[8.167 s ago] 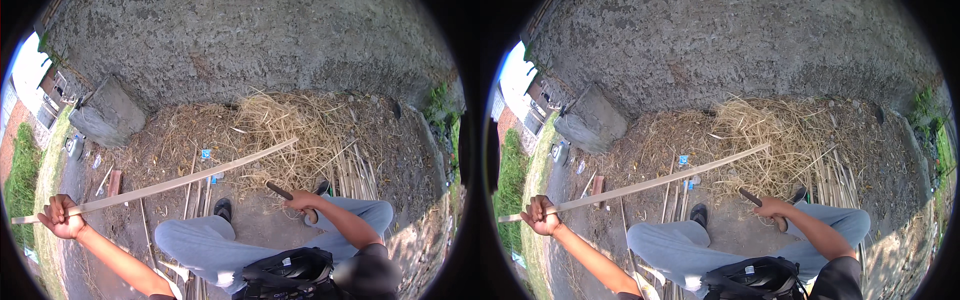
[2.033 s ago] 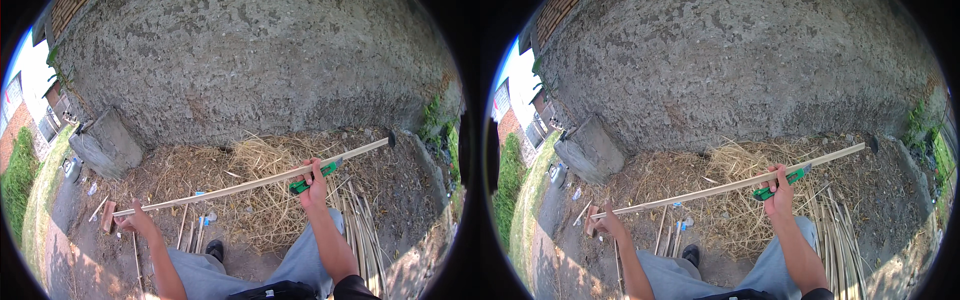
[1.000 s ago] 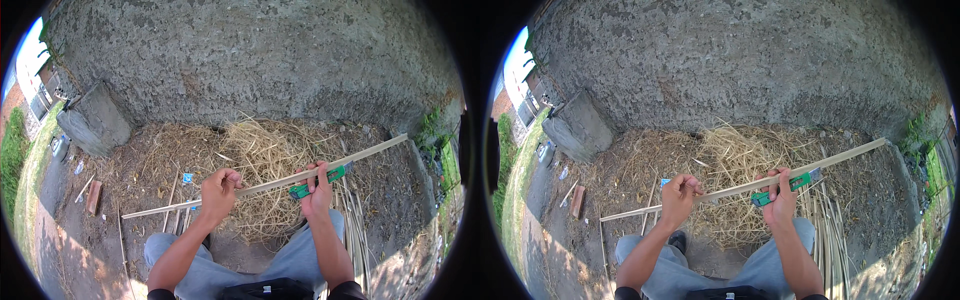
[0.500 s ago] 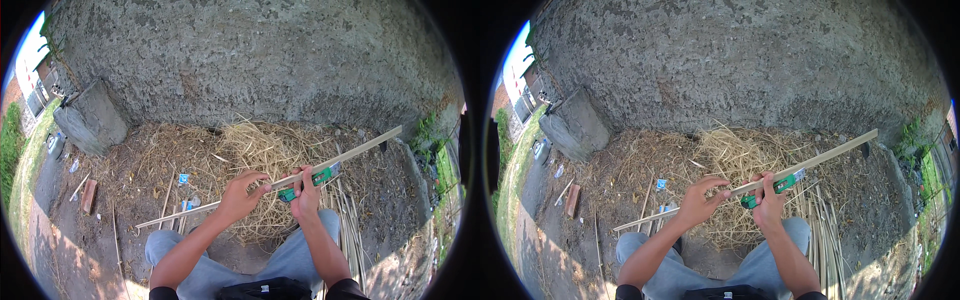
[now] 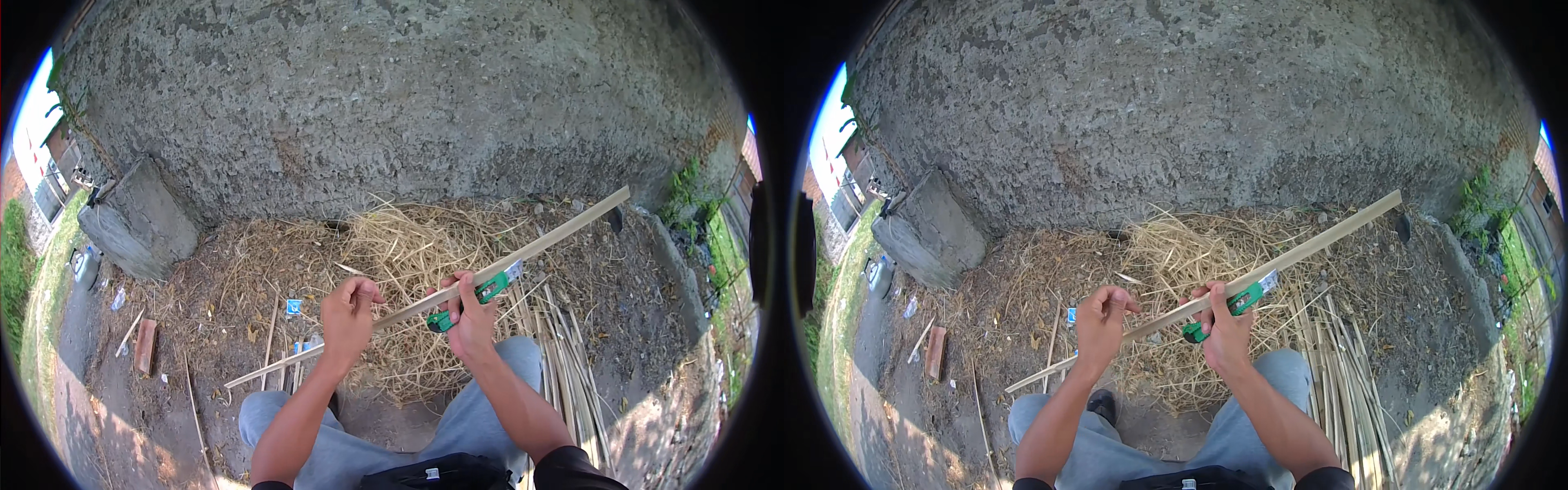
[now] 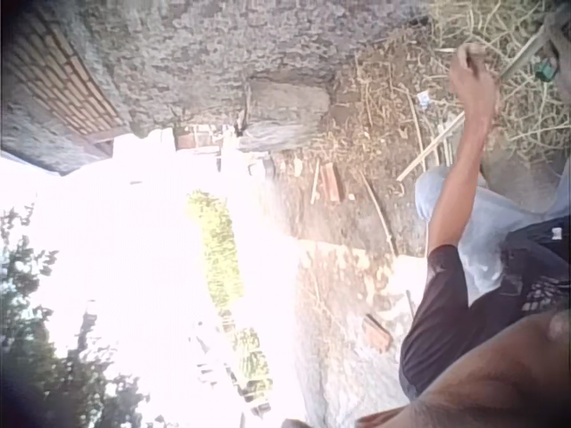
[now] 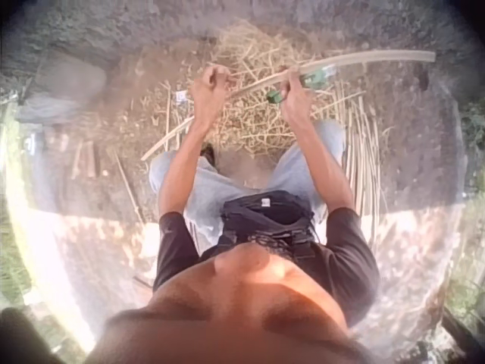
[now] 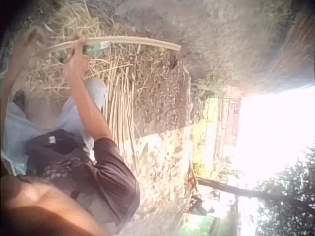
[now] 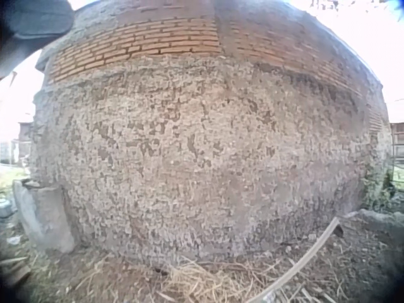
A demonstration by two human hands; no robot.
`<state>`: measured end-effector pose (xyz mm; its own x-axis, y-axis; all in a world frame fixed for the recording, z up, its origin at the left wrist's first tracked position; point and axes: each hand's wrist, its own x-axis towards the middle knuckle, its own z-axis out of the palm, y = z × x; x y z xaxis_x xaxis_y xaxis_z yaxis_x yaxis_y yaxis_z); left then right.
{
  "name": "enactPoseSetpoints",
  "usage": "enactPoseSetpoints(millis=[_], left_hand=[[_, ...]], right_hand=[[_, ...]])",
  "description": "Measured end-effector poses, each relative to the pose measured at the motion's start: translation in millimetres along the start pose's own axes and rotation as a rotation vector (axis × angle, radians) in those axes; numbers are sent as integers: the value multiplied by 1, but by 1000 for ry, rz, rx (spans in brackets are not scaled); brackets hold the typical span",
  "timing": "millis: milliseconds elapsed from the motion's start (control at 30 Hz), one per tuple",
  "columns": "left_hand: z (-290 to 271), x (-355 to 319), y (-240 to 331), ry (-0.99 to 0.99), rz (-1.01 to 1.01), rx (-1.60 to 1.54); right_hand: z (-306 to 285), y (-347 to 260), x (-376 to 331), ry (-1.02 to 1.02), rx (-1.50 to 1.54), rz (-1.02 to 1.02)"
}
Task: The person shaves a bamboo strip using a utility knife, whittles a bamboo piece with a machete, and scrapes the bamboo strip with the utility knife.
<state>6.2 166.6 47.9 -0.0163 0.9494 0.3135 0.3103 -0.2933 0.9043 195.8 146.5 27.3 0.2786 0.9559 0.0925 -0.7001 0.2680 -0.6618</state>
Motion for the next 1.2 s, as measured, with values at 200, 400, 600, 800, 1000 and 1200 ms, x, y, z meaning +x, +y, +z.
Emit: enactPoseSetpoints(millis=[200,400,600,800,1000,1200], left_hand=[[-10,-8,10,-102,282,562],[14,-28,1,-222,583,737],[-7,-20,28,-247,526,806],[-63,1,42,-653,-104,284],[-72,-35,64,-770,-633,-101],[-55,-58,52,-754,-847,-301]], right_hand=[[-13,-3,8,46,20,-11],[-9,-9,7,34,83,37],[-7,-34,9,171,-410,78],[-23,-46,16,104,-699,-44],[-17,-50,7,19,-503,224],[-5,-35,3,-63,-417,294]])
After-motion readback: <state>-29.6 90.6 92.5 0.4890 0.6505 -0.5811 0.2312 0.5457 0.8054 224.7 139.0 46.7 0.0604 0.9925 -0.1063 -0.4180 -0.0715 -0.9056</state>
